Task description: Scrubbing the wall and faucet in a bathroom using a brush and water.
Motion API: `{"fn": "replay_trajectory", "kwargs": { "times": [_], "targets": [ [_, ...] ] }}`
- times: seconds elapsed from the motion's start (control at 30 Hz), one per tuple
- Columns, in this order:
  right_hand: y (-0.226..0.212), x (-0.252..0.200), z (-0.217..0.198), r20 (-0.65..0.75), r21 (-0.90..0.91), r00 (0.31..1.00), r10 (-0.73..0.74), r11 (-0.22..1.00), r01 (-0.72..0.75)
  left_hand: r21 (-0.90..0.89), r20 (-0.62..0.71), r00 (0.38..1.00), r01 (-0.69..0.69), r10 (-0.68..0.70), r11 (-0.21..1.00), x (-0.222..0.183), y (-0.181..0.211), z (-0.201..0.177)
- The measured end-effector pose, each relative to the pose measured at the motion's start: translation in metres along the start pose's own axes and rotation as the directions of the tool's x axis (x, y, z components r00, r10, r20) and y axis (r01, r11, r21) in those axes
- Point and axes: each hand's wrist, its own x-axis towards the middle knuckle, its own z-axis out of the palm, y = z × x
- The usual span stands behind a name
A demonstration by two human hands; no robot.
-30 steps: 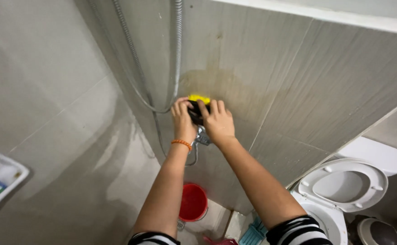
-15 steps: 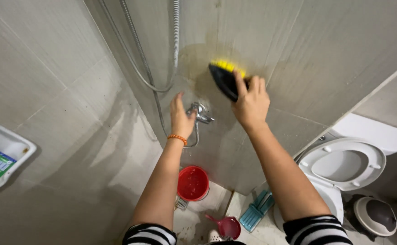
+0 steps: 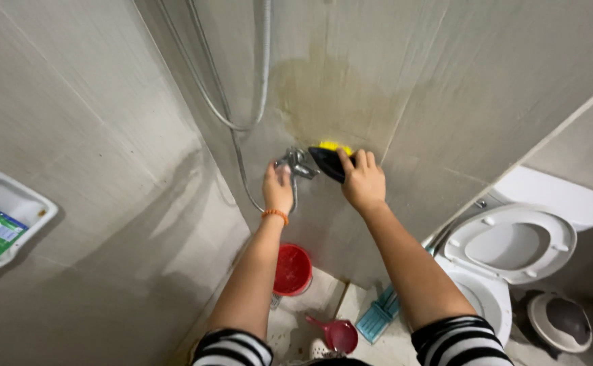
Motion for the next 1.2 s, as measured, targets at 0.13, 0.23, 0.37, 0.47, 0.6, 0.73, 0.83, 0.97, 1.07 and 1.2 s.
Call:
{"fn": "replay_trajectory", "kwargs": {
  "times": [0.13,0.23,0.37,0.47,0.6,0.73,0.83,0.97,1.07,1.2],
  "targets": [
    [-0.015,0.013,-0.023,0.050,0.072,0.997,0.064,0.995,-0.068,-0.006,-0.091,0.993,0.081,-0.081,0.997,0.014,0.028,0.002],
    [-0.025,0.008,-0.016,0.066,0.164,0.984,0.168,0.970,-0.177,-0.239,-0.117,0.974,0.161,-0.193,0.958,0.014,0.032,0.004],
    [-0.033,0.001,-0.006,0.052,0.248,0.973,0.224,0.941,-0.229,-0.089,-0.178,0.977,0.103,-0.117,0.991,0.017,0.039,0.004],
    [-0.033,0.004,-0.006,0.074,0.265,0.971,0.228,0.934,-0.240,-0.127,-0.179,0.974,0.119,-0.141,0.985,0.021,0.038,0.005],
    [-0.030,0.007,-0.012,0.153,0.263,0.943,0.295,0.908,-0.327,-0.144,-0.145,0.977,0.133,-0.154,0.981,0.025,0.016,0.010],
    [-0.026,0.007,-0.011,0.159,0.238,0.944,0.289,0.917,-0.320,-0.157,-0.117,0.968,0.203,-0.222,0.966,0.024,0.026,0.007],
    [-0.022,0.009,-0.010,0.109,0.256,0.962,0.252,0.928,-0.272,-0.166,-0.148,0.968,0.178,-0.203,0.970,0.022,0.035,0.005],
    [-0.012,0.014,-0.011,-0.010,0.140,0.990,0.139,0.981,-0.136,0.052,-0.242,0.961,0.153,-0.136,0.987,0.019,0.050,0.009],
    [-0.009,0.024,-0.017,-0.129,0.095,0.988,0.081,0.993,-0.069,0.401,-0.236,0.967,0.010,0.093,0.916,0.022,0.061,0.012],
    [-0.009,0.027,-0.009,-0.168,0.032,0.984,0.056,0.998,-0.051,0.731,0.054,0.997,-0.072,0.048,0.679,0.027,0.087,0.018]
  ]
}}
